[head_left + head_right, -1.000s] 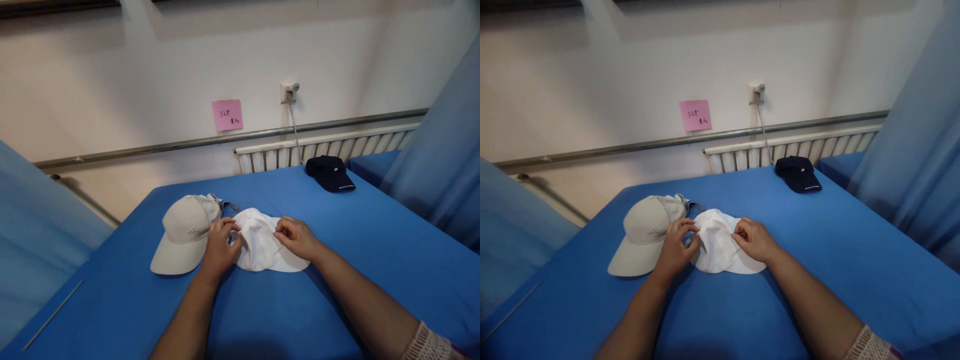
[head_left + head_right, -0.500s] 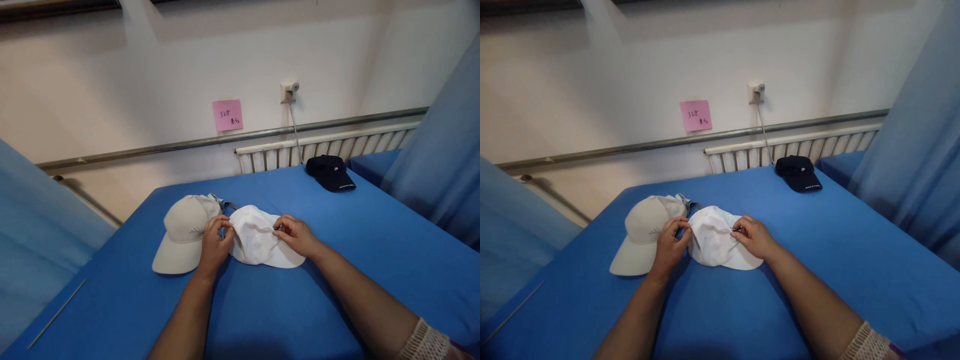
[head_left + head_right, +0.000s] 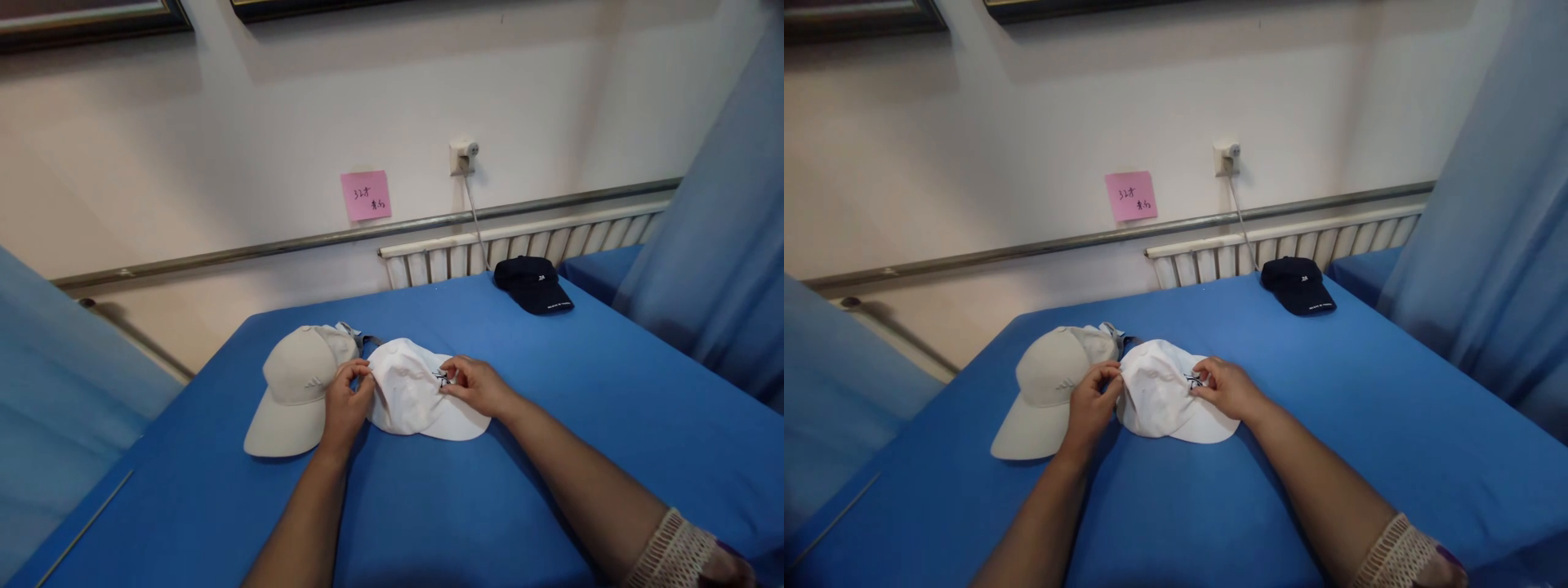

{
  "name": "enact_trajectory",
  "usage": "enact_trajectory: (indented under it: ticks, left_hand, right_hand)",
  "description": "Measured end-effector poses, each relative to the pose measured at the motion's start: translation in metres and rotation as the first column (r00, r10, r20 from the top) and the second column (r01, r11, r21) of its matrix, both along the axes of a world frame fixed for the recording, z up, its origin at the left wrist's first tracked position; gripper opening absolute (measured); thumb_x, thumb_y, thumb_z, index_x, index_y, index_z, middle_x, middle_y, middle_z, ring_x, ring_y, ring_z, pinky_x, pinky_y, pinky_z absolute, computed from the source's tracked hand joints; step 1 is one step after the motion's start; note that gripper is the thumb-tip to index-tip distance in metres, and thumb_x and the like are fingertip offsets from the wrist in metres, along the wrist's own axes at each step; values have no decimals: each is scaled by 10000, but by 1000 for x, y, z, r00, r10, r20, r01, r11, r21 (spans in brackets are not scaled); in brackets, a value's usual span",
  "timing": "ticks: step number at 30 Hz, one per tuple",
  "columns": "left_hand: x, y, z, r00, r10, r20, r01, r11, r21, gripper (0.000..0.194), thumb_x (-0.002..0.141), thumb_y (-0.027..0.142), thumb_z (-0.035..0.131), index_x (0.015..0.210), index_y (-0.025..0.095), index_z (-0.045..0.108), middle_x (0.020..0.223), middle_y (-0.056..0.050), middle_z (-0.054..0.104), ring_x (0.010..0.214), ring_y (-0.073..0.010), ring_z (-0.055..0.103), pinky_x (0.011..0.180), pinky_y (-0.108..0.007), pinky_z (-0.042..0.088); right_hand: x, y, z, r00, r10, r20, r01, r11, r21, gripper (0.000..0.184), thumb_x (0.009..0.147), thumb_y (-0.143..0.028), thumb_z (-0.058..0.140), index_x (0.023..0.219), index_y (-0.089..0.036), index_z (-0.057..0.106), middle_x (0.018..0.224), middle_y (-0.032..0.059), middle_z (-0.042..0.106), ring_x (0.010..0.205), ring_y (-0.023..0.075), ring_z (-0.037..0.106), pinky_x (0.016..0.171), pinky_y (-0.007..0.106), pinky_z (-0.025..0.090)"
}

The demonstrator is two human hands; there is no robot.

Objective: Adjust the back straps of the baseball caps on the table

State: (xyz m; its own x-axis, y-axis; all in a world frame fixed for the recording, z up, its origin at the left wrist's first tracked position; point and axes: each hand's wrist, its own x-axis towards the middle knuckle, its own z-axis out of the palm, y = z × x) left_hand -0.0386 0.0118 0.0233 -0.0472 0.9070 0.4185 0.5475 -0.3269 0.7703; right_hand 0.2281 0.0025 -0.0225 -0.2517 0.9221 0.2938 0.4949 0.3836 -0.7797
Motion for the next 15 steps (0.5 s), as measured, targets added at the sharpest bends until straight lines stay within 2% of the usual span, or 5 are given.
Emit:
enact_trajectory:
  ticks: [5, 10, 15]
  left_hand:
    - [3, 0, -1, 1000, 7, 17, -7, 1000, 3, 122, 747, 303, 583, 722, 186, 608, 1020, -91, 671, 966, -232, 625, 922, -378, 467]
    - [1, 3, -4, 995, 10, 104, -6, 999, -46, 155, 741, 327, 600, 715, 174, 608, 1044, -101, 667, 977, -228, 631, 873, -347, 489]
    - [1, 4, -6, 991, 19, 131, -10, 998, -70, 168, 728, 334, 614, 712, 167, 612, 1043, -107, 672, 983, -233, 632, 861, -344, 490]
  right_hand:
    - [-6, 2, 0, 995, -83, 59, 84, 996, -19, 228, 776, -290, 716, 984, -228, 647, 813, -16, 635, 678, 133, 559, 636, 260, 413]
    - [-6, 2, 4, 997, -45, 64, 45, 999, 1, 52, 846, -261, 617, 846, -212, 636, 823, -5, 633, 701, 131, 567, 646, 250, 403]
    - [-7, 1, 7, 988, -82, 128, 82, 997, 0, 26, 790, -189, 602, 788, -209, 586, 710, -24, 613, 615, 121, 536, 585, 239, 361]
